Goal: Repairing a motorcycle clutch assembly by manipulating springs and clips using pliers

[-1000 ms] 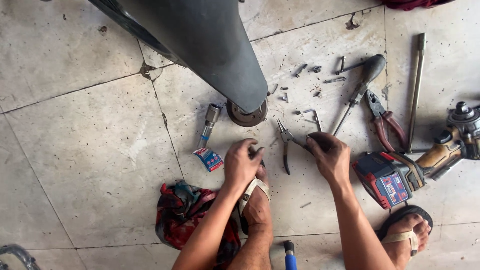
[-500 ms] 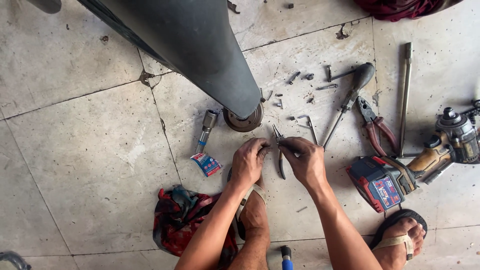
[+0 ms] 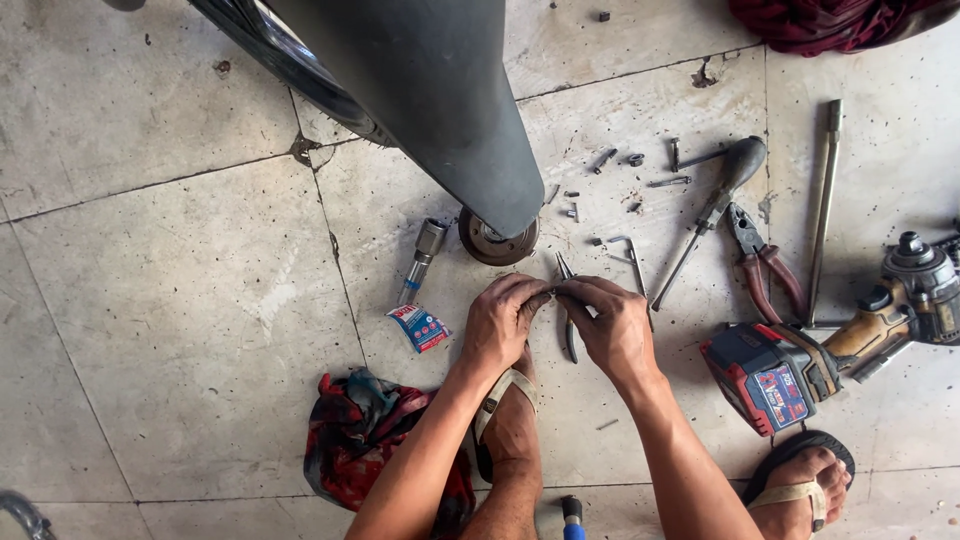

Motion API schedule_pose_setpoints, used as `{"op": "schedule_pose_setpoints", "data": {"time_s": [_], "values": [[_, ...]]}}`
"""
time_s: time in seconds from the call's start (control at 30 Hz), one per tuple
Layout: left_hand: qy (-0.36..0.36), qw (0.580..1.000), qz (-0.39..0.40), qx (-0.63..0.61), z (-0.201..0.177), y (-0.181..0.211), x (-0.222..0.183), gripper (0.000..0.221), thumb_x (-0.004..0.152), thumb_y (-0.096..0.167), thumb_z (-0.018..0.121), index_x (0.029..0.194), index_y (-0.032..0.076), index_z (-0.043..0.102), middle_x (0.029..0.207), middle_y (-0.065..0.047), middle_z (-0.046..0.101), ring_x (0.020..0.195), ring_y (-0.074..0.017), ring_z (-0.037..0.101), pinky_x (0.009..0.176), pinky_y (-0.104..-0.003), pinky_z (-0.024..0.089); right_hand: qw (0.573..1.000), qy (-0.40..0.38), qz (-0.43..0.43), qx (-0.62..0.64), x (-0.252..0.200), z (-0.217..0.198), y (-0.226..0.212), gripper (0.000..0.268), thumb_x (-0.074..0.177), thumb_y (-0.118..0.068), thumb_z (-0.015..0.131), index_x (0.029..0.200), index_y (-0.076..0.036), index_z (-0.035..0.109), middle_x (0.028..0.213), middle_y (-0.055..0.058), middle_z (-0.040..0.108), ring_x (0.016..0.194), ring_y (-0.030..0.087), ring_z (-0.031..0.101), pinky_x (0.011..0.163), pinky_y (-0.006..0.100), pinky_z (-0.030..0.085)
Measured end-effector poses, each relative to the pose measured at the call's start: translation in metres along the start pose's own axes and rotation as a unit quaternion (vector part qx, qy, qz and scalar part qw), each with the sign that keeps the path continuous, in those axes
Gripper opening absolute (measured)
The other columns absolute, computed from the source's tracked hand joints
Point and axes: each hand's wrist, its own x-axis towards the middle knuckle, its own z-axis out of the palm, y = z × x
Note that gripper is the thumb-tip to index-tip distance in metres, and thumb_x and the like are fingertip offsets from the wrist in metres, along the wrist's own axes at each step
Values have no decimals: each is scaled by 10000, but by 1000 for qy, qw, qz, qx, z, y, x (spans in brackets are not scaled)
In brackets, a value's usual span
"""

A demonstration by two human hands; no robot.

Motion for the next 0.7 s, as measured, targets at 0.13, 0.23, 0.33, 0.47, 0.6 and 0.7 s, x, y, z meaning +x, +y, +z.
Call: {"op": "schedule_pose_setpoints", "data": {"time_s": [0.13, 0.23, 0.33, 0.47, 0.6, 0.7], "values": [[4, 1000, 6, 7, -1, -2, 1, 102, 976, 147, 668, 1027, 113, 750, 911, -116, 709, 916, -364, 710, 832, -443, 569, 1000, 8, 3, 18, 2, 3, 2, 124, 869, -63, 763, 976, -108, 806, 927, 122, 777, 825, 334, 765, 698, 399, 594], [3, 1000, 11, 17, -3, -1, 4, 94, 968, 148, 677, 1024, 121, 747, 912, -104, 704, 919, -355, 708, 834, -437, 570, 999, 20, 8, 38, 2, 8, 10, 129, 845, -49, 778, 953, -113, 806, 887, 117, 773, 823, 337, 764, 693, 391, 594], [3, 1000, 18, 20, -5, 1, 5, 95, 978, 149, 665, 1018, 125, 748, 909, -109, 701, 913, -357, 708, 826, -441, 572, 998, 24, 16, 63, 0, 13, 17, 115, 849, -56, 784, 952, -105, 800, 862, 114, 769, 792, 301, 767, 686, 381, 595], [-11, 999, 26, 17, -9, 4, 8, 110, 979, 141, 660, 1035, 130, 754, 915, -118, 696, 914, -366, 701, 829, -444, 570, 985, 28, 101, 137, 0, 12, 10, 88, 865, -105, 800, 952, -91, 806, 722, 78, 755, 738, 136, 713, 681, 322, 564], [-18, 999, 30, 7, -12, 7, 10, 131, 968, 110, 661, 1045, 129, 765, 924, -129, 700, 913, -388, 695, 826, -461, 570, 971, 32, 138, 195, 1, 12, -1, 80, 874, -125, 807, 926, -64, 806, 673, 60, 744, 714, 83, 654, 690, 294, 558], [-12, 999, 33, 25, -10, -1, 9, 127, 963, 126, 675, 1044, 135, 773, 932, -124, 706, 913, -375, 699, 828, -451, 574, 978, 15, 136, 155, 3, 13, 6, 80, 873, -141, 812, 928, -83, 809, 644, 76, 738, 700, 81, 681, 670, 289, 552]]}}
